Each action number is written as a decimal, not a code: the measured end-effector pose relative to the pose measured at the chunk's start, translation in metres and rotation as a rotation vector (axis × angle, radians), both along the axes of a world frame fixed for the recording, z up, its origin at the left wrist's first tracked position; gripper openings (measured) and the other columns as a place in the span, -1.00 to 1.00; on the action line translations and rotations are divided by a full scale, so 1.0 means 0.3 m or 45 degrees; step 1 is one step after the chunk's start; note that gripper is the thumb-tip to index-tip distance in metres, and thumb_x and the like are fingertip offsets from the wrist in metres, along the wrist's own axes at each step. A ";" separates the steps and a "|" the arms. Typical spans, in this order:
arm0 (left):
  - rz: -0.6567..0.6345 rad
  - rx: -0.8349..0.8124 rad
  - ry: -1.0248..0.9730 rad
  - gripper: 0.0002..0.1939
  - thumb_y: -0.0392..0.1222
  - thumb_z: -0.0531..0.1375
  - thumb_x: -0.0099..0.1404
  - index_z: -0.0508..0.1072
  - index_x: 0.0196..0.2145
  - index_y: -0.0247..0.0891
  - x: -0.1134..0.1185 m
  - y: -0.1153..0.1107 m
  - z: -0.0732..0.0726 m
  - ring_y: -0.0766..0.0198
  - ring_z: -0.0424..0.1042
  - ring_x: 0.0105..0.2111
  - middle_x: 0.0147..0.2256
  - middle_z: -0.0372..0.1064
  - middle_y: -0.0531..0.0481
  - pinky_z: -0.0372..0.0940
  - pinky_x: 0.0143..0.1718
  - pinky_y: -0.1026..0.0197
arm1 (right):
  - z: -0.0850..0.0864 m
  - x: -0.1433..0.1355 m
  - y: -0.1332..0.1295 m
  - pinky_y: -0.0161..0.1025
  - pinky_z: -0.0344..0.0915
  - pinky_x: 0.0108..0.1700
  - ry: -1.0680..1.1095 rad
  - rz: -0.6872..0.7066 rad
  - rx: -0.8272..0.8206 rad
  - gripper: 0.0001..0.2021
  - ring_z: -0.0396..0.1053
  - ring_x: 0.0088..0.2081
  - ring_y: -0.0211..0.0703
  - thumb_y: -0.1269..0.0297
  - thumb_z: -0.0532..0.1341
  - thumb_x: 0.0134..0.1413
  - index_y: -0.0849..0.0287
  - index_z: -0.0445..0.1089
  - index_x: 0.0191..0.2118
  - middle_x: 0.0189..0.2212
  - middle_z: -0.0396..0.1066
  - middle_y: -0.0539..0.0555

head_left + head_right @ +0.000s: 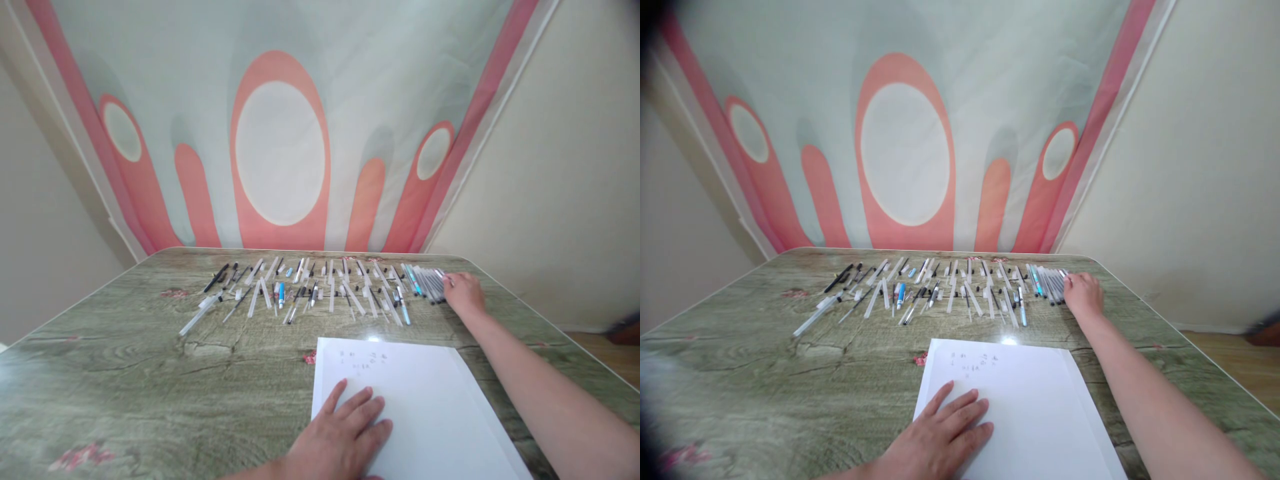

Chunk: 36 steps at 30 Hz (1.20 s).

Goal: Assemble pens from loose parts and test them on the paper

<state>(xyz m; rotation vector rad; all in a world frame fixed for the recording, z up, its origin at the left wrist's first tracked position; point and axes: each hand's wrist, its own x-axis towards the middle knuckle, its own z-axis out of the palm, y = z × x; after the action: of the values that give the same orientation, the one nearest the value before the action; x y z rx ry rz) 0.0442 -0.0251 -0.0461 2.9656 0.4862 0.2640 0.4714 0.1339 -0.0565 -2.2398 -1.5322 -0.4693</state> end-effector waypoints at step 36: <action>0.539 -0.450 0.190 -0.42 -0.02 0.05 0.32 -0.05 0.24 0.18 -0.573 0.069 0.202 0.04 -0.19 0.28 0.28 -0.19 0.10 -0.22 0.19 -0.19 | -0.013 -0.284 -0.114 -0.30 0.23 -0.15 0.246 0.472 -0.193 -0.84 0.38 -0.23 -0.16 0.35 0.13 0.11 0.14 0.46 -0.26 -0.28 0.43 0.06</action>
<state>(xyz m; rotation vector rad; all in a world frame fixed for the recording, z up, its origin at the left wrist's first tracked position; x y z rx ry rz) -0.1278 -0.0044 0.0144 2.5239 1.0589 -0.0094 0.3862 0.0996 -0.0604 -1.9694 -1.8709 -0.0289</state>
